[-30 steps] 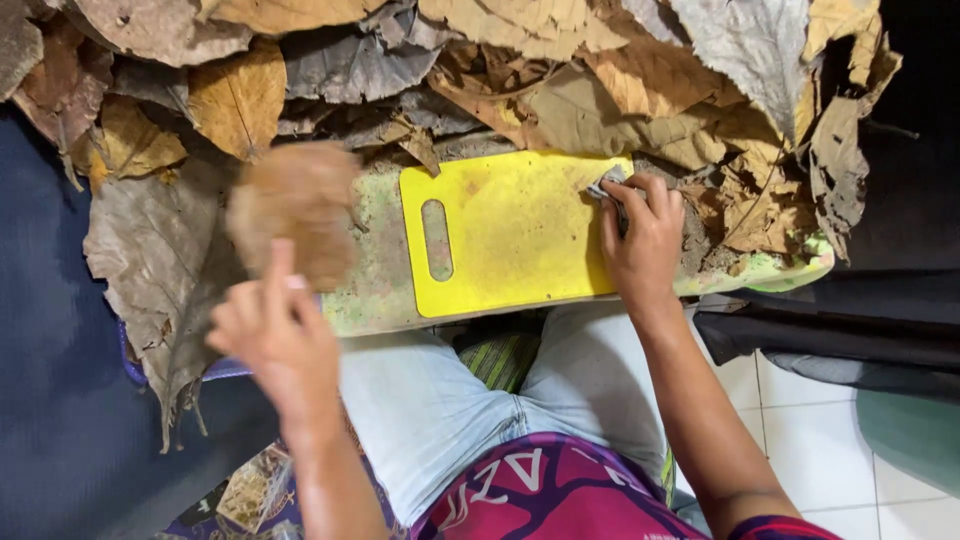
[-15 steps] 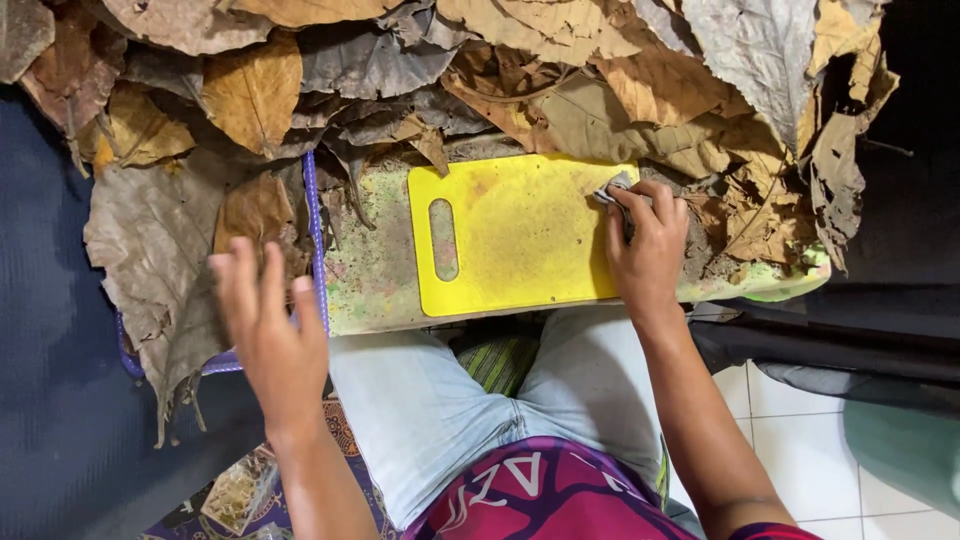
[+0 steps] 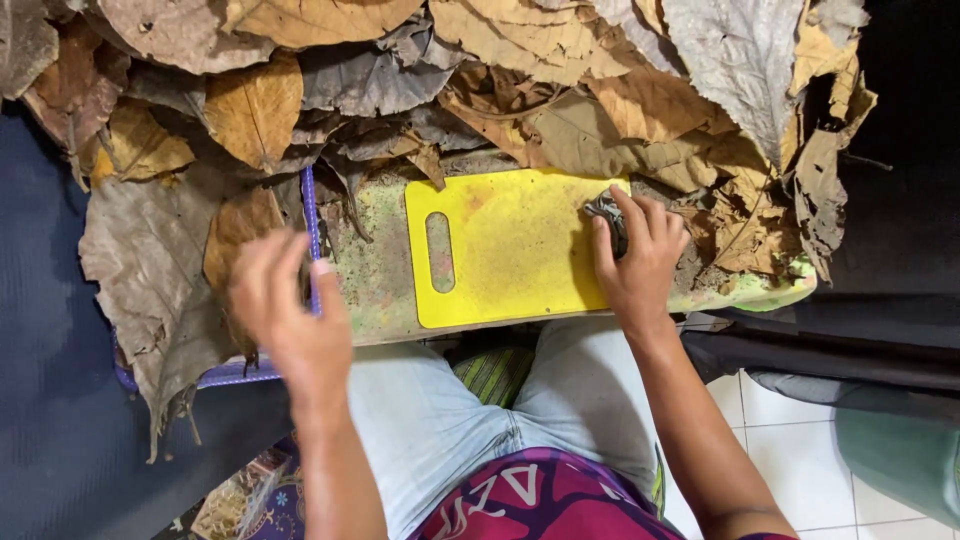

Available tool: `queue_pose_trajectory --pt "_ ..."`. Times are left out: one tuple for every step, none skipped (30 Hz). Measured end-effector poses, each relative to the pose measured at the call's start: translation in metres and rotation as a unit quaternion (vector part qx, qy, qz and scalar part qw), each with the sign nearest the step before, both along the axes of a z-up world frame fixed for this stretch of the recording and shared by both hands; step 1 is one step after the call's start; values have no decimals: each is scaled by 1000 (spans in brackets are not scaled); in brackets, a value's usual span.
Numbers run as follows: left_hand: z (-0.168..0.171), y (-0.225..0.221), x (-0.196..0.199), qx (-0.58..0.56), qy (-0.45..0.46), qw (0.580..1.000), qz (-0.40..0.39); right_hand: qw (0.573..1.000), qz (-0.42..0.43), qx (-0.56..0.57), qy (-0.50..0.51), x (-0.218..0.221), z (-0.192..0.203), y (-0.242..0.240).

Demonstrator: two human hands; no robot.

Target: Cleaning dried leaves by rubbing them with a cloth on a yellow cutting board.

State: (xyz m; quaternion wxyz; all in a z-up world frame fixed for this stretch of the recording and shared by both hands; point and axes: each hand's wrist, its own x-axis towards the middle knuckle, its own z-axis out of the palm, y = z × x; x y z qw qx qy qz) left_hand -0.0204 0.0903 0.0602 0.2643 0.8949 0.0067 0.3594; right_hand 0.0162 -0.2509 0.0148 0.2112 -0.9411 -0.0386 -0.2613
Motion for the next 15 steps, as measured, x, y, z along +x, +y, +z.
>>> queue_pose_trajectory --pt "7 -13 6 0 -2 1000 0 1000 0 0 -2 1 -1 0" --pt "15 -27 12 -13 17 999 -50 1000 -4 -13 1 2 -2 -1" --pt "24 -41 18 -26 36 994 -100 1000 -9 -26 4 3 -2 -2" --pt "20 -52 31 -26 31 994 -103 1000 -11 -27 -1 8 3 -5" --pt "17 -64 44 7 13 991 -130 999 2 -45 -12 12 7 -9" --pt "15 -76 59 39 -6 987 -158 998 13 -64 -24 17 12 -13" --pt "25 -90 78 39 -13 986 -163 997 8 -66 -30 30 22 -13" --pt "35 -104 95 47 -67 979 -185 996 28 -62 -63 40 32 -13" --pt "44 -118 111 55 -121 969 -207 992 48 -59 -96 50 42 -13" --pt "49 -128 126 54 -124 969 -209 992 46 -61 -99 59 53 -10" --pt "54 -138 141 61 -110 972 -198 993 51 -48 -93 68 63 -6" --pt "59 -146 157 69 -95 976 -185 994 58 -33 -88 79 72 -1" --pt "55 -153 174 68 -98 975 -186 994 57 -34 -91 89 69 -2" --pt "49 -160 191 94 -94 979 -156 996 42 -50 -63 100 66 -3" --pt "44 -166 208 120 -90 981 -126 997 27 -66 -34 111 62 -3"
